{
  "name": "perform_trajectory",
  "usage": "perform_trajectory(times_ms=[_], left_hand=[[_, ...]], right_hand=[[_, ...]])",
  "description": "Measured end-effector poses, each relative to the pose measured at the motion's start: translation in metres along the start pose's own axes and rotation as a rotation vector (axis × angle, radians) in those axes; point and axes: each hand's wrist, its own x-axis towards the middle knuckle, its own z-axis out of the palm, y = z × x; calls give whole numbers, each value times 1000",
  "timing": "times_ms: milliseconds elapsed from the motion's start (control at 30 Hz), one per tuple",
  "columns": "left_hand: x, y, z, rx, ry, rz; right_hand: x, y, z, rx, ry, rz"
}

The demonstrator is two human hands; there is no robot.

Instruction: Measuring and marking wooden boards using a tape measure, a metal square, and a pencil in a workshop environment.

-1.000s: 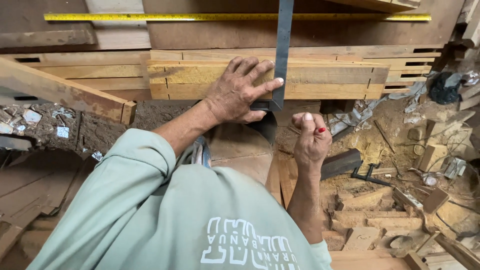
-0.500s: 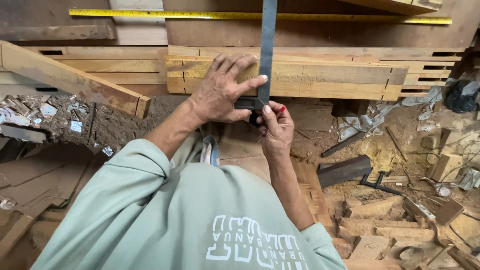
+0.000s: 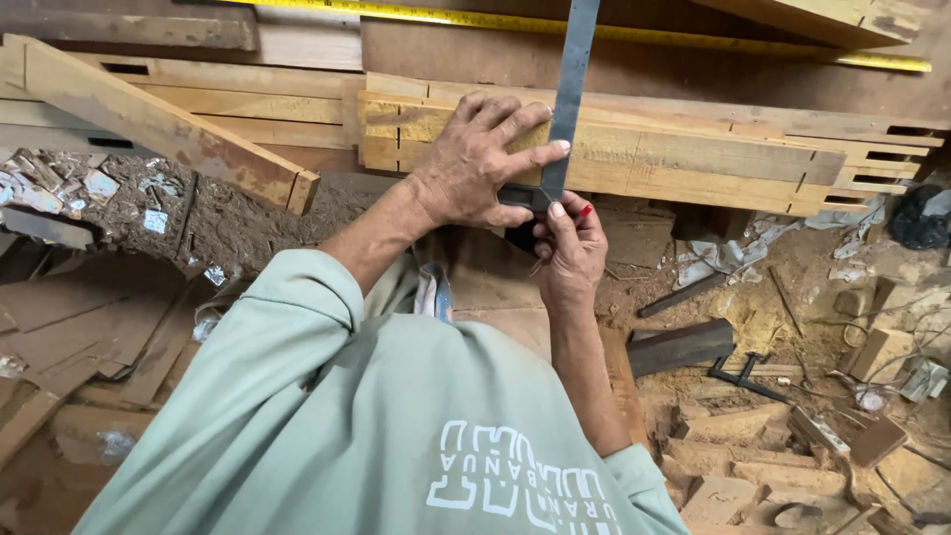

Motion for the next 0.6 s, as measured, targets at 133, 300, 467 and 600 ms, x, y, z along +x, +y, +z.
perform_trajectory(times_ms=[133,300,467,600], left_hand=[[1,0,2,6,6,5],[2,0,0,-2,25,-3],[1,0,-3,-37,9,-4],[-1,0,4,-27,-54,-23]], right_hand=[[1,-1,-2,-21,26,-3],[3,-5,-5,-22,17,8],[4,-3,-6,-10,-2,-10],[6,-3,-8,4,-16,5]])
